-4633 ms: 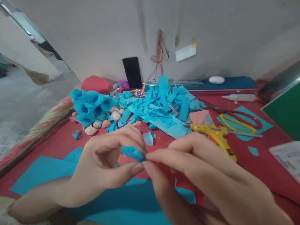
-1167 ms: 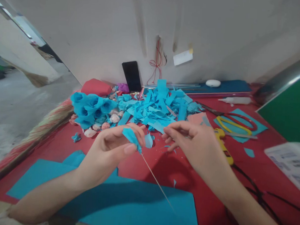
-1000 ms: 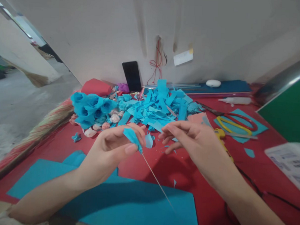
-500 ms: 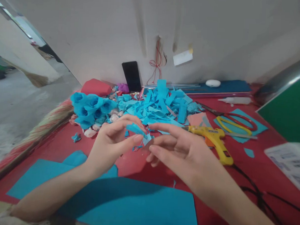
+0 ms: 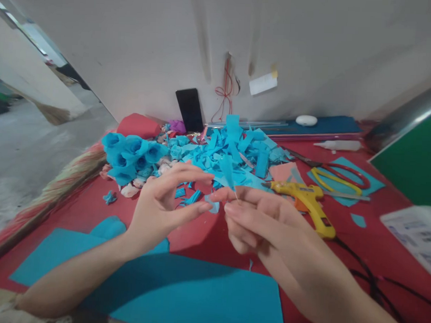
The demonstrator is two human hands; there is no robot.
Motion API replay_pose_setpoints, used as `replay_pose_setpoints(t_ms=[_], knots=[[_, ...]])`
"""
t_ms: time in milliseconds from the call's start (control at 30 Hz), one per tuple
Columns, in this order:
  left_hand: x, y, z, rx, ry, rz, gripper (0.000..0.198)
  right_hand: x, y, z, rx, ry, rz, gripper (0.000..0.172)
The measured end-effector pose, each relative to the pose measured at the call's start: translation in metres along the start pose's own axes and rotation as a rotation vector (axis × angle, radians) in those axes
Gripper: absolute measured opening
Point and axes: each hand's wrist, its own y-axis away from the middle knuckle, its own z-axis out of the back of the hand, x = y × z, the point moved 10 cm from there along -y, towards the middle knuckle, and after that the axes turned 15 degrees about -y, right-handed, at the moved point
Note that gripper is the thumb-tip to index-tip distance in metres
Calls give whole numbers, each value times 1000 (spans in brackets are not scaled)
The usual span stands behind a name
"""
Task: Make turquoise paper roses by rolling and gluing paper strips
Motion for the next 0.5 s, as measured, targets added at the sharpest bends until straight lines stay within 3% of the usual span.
replay_pose_setpoints(t_ms=[233, 500], knots=[[-28, 5, 11, -128, -191, -254, 14, -19, -7, -6, 84, -112, -104, 18], [-34, 9, 12, -125, -190, -313, 11, -20, -3, -4, 55, -74, -86, 25]])
